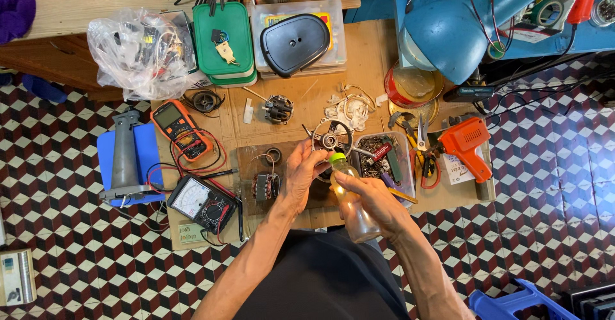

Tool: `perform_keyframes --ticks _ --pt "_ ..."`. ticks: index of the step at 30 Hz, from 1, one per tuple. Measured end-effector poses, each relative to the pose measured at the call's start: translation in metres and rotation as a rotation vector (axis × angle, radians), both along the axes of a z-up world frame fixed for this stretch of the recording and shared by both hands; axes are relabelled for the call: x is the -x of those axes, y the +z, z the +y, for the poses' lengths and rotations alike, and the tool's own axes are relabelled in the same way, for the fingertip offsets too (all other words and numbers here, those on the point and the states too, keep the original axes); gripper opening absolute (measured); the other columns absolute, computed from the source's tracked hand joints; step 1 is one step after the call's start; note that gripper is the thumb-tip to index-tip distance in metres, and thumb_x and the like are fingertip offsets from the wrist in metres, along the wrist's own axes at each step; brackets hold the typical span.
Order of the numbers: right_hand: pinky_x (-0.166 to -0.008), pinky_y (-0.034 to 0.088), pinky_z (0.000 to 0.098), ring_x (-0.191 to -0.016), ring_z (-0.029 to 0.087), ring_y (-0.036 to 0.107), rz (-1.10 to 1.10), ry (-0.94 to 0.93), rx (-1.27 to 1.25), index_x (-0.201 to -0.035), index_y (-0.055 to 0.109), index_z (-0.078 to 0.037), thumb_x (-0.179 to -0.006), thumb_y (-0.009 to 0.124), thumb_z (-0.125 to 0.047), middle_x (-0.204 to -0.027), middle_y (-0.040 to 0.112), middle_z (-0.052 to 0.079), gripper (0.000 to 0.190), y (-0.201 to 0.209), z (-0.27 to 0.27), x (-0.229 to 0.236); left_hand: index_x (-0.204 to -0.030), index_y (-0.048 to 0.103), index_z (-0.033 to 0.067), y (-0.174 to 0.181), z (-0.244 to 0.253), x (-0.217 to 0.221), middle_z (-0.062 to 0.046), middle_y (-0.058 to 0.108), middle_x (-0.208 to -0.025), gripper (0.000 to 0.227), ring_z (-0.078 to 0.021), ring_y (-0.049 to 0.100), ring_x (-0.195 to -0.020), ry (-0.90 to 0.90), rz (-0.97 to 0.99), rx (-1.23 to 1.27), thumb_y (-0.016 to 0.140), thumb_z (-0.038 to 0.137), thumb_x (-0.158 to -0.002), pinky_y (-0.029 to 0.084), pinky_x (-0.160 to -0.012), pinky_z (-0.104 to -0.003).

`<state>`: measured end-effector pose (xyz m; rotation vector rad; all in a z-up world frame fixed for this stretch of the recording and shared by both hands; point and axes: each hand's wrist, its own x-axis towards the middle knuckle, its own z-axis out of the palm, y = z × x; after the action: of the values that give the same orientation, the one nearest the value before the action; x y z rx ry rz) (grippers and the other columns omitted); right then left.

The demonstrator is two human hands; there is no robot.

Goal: The person uses a red heat gun to apply heat to a metal shaft held in the left hand, then sets the heat gun down and handles small components on the workbench. The person picks up a motor housing, applies liquid from a bottle to the shaft, and inserts the shaft into the housing while manipulating wires and parts on the table.

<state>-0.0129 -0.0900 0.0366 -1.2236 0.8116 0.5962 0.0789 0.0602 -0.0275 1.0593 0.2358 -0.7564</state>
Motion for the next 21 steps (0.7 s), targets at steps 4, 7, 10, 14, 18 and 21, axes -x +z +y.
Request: perform_keyframes --ticks 4,7,10,14,18,21 --pt "-0.037 0.046 0.0286 -0.042 0.016 0.059 0.022 -0.004 0.049 -0.082 0.067 0.000 -0.086 0.066 -0.054 -0.061 0.063 0.011 0.055 -0.002 0.001 0.000 -0.127 0.058 0.0033 0.002 0.001 0.000 -0.005 0.068 -0.114 0.035 -0.0157 0.067 -0.108 -0.016 0.002 -0.007 0.061 0.015 -0.093 0.056 -0.101 -0.037" --pt "-0.038 0.048 0.0289 -0.043 0.016 0.060 0.022 -0.009 0.047 -0.083 0.068 0.001 -0.085 0.067 -0.054 -0.062 0.064 0.011 0.056 -0.005 0.001 -0.001 -0.125 0.058 0.0040 0.003 0.001 0.000 -0.004 0.068 -0.114 0.034 -0.0154 0.067 -0.108 -0.026 0.006 -0.010 0.061 0.015 -0.093 0.056 -0.101 -0.038" --pt "-0.039 0.048 0.0280 -0.044 0.015 0.060 0.004 -0.011 0.029 -0.084 0.068 0.002 -0.085 0.067 -0.056 -0.063 0.065 0.011 0.057 -0.007 0.000 0.001 -0.126 0.059 0.0054 0.002 0.002 0.000 -0.004 0.068 -0.114 0.034 -0.0146 0.067 -0.108 -0.026 0.000 -0.007 0.061 0.015 -0.093 0.055 -0.101 -0.038" --pt "-0.040 0.049 0.0284 -0.046 0.015 0.061 0.008 -0.017 0.042 -0.084 0.069 0.001 -0.084 0.068 -0.056 -0.063 0.065 0.010 0.057 -0.010 -0.001 0.004 -0.126 0.060 0.0034 -0.003 0.001 0.000 -0.005 0.067 -0.112 0.033 -0.0150 0.066 -0.106 -0.008 -0.012 0.035 0.062 0.015 -0.096 0.056 -0.102 -0.039" --pt "-0.041 0.046 0.0287 -0.046 0.015 0.059 0.013 0.005 0.044 -0.084 0.067 0.002 -0.085 0.068 -0.057 -0.064 0.064 0.010 0.058 -0.011 -0.001 0.006 -0.126 0.060 0.0041 -0.006 0.001 0.001 -0.003 0.068 -0.113 0.035 -0.0137 0.066 -0.104 -0.010 0.004 0.019 0.062 0.014 -0.093 0.056 -0.099 -0.037" --pt "-0.049 0.050 0.0304 -0.054 0.016 0.061 -0.022 -0.004 0.097 -0.095 0.067 -0.001 -0.085 0.067 -0.057 -0.072 0.065 0.010 0.057 0.001 -0.003 0.009 -0.127 0.061 0.0045 -0.004 0.001 0.000 -0.002 0.069 -0.112 0.034 -0.0126 0.065 -0.103 0.007 0.009 0.040 0.062 0.012 -0.093 0.055 -0.098 -0.036"
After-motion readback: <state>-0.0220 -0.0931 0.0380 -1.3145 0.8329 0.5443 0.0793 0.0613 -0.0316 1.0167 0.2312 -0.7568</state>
